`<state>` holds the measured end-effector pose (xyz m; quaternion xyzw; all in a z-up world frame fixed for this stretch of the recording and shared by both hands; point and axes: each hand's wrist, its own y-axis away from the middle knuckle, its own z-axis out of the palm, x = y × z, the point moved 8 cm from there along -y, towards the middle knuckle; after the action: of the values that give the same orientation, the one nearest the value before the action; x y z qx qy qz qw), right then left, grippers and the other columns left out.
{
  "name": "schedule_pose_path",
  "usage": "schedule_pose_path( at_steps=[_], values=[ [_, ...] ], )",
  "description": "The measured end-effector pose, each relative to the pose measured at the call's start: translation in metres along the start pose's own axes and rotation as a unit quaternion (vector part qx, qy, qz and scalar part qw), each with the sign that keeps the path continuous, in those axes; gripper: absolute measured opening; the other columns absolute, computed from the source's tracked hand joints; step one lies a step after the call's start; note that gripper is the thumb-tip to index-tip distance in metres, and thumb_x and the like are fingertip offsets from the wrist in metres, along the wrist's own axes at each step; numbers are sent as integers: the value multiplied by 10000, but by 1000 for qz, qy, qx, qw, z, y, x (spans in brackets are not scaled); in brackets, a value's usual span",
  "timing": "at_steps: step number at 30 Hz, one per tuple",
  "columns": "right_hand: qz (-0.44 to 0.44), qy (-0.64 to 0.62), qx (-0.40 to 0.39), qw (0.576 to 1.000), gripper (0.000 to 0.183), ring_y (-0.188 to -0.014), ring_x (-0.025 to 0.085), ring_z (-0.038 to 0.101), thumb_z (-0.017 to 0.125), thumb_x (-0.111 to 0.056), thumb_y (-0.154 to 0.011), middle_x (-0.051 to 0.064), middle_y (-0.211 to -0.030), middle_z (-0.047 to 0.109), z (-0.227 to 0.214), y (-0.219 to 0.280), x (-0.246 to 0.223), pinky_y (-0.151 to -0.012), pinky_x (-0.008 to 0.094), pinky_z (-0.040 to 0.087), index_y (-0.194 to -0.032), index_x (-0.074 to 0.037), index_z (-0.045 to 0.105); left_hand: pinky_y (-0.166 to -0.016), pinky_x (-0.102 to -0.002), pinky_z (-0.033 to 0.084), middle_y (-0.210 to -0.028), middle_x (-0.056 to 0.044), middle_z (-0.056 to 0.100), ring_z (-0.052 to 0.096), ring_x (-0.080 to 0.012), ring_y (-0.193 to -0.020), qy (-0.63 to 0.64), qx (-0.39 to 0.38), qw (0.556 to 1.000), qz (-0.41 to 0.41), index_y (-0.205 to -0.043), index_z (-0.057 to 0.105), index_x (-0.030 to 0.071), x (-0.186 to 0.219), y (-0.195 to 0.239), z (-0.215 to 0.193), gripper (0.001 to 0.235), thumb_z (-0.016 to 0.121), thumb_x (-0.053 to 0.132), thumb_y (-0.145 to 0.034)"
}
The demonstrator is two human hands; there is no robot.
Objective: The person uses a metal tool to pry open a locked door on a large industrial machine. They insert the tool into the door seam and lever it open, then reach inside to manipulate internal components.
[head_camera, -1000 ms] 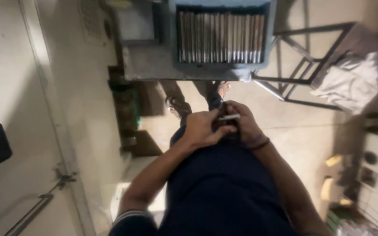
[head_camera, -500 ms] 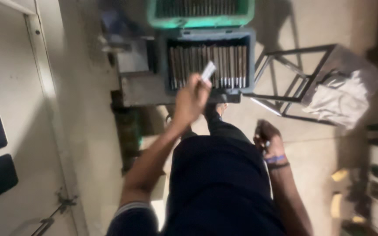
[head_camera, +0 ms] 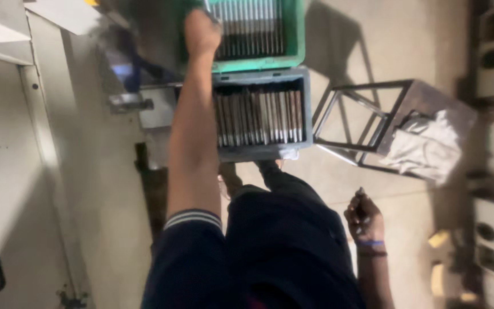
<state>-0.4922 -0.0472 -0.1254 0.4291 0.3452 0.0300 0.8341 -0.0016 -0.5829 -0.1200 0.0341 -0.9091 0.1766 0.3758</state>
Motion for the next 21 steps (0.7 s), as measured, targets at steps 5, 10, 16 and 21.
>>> schedule_pose_path(
  at_steps=[5, 10, 16, 21],
  values=[
    [-18, 2, -26, 999, 148, -540, 144, 430, 544, -179, -1062, 54, -839, 621, 2, -2, -10, -486, 268, 362, -1113, -62, 620, -620, -515, 517, -720, -198, 648, 644, -413, -678, -133, 203, 935, 259, -743, 662, 18, 32, 16, 2, 96, 741, 67, -716],
    [7, 3, 33, 999, 188, -576, 140, 455, 517, -215, -1067, 43, -820, 601, -1, -12, 3, -515, 259, 380, -1121, -62, 611, -583, -485, 447, -738, -132, 592, 583, -361, -670, -36, 149, 924, 350, -711, 626, 82, 28, 15, 4, 153, 778, 82, -721],
    [16, 63, -20, 998, 219, -568, 158, 467, 524, -250, -1091, 71, -824, 610, 39, -16, 15, -500, 285, 388, -1104, -42, 592, -715, -435, 529, -879, -118, 640, 649, -318, -802, -84, 179, 966, 164, -879, 649, 79, 57, 21, -45, 115, 763, 73, -868],
    [21, 112, -16, 993, 306, -664, 145, 535, 493, -268, -1064, 83, -935, 658, 98, -11, 20, -537, 269, 414, -1235, -44, 612, -837, -367, 588, -1047, -130, 691, 703, -234, -932, 197, 183, 960, 79, -1067, 661, -2, 146, 131, -138, 86, 652, 29, -987]
  ],
)
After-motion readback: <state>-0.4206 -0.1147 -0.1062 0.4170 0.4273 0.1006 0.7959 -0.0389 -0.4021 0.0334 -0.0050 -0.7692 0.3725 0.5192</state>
